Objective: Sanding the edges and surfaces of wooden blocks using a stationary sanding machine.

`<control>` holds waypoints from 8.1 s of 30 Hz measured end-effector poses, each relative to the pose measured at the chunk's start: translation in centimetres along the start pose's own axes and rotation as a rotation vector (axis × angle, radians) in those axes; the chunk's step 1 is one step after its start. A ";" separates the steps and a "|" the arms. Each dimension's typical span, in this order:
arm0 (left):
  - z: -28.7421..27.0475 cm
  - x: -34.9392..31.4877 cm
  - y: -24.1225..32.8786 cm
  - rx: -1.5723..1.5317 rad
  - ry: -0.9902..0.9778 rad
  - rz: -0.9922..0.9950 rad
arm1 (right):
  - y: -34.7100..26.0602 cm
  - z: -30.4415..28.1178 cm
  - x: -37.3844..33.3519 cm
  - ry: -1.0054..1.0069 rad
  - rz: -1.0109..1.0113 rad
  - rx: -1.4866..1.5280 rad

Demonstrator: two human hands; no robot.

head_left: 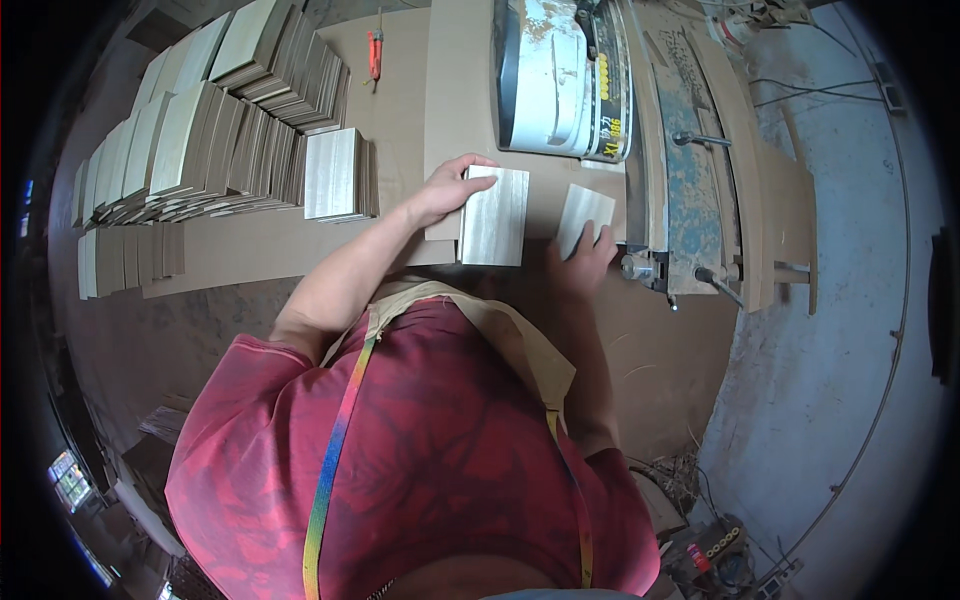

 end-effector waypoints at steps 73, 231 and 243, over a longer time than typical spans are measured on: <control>2.3 0.4 1.0 0.085 0.031 -0.029 | 4.5 4.0 10.6 0.136 -0.048 -0.104; -0.1 6.1 -3.2 -0.109 0.053 -0.025 | 4.4 8.4 10.9 0.025 0.068 -0.126; -1.7 5.5 -4.0 -0.023 0.263 0.032 | -4.9 4.9 1.0 0.075 -0.068 0.042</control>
Point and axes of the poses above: each hand's wrist, its own x-axis towards the middle knuckle, its own z-axis out of the palm, y = z × x, the point moved 8 cm from there along x, towards the middle knuckle, and after that the axes turned 13 degrees about -z, right-handed, at the moved point
